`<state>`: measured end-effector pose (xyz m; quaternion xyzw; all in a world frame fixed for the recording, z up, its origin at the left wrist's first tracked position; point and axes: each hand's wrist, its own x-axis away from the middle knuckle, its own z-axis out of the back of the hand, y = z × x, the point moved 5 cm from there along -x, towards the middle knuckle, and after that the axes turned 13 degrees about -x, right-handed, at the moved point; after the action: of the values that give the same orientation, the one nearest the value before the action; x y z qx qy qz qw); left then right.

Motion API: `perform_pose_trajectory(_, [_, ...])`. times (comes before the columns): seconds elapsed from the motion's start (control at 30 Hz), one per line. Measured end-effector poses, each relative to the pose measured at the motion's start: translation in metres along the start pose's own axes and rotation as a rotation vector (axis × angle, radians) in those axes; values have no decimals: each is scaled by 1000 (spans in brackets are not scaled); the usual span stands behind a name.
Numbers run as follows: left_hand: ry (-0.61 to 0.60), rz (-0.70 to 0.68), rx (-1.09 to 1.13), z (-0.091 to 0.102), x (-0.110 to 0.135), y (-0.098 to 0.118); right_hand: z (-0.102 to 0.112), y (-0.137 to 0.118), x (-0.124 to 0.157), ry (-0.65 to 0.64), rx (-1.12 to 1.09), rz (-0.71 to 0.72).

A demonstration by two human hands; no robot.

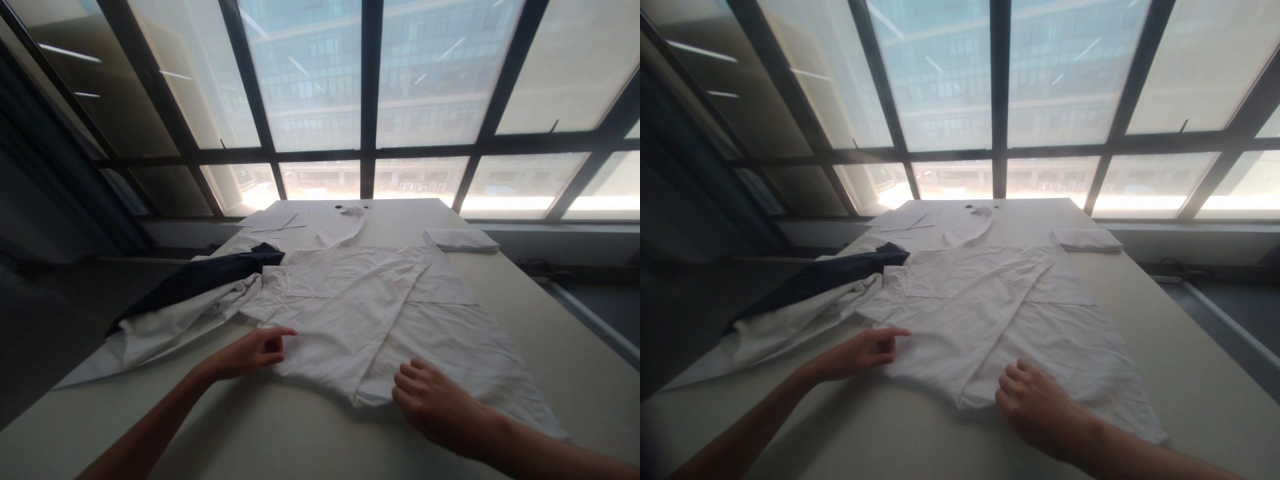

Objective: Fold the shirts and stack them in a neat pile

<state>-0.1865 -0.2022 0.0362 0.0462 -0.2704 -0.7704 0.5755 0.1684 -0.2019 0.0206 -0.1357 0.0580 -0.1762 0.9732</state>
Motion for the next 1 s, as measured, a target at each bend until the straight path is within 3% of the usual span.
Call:
perform_pose_trajectory(0.2, [-9,-45,-86,-2,5,5,14,4,2,-91,-227,-170])
perform_pose_trajectory(0.27, [11,-73,-133,-2,8,11,15,7,2,-46,-279,-213])
perform_pose_trajectory(0.37, [104,-121,-225,0,6,29,19,11,-3,128,-338,-302])
perform_pose_trajectory(0.47, [163,-211,-277,-2,-15,58,24,7,-25,250,-309,-281])
perform_pose_trajectory(0.6, [173,-412,-365,-21,-64,98,22,12,-78,285,-231,-270])
perform_pose_trajectory(0.7, [200,-480,-483,-46,-96,109,14,34,-119,287,-243,-325])
perform_pose_trajectory(0.8, [215,-464,-561,-65,-109,105,3,64,-143,267,-293,-308])
perform_pose_trajectory(1.0, [165,-444,-554,-69,-106,97,-5,148,-134,165,-228,-291])
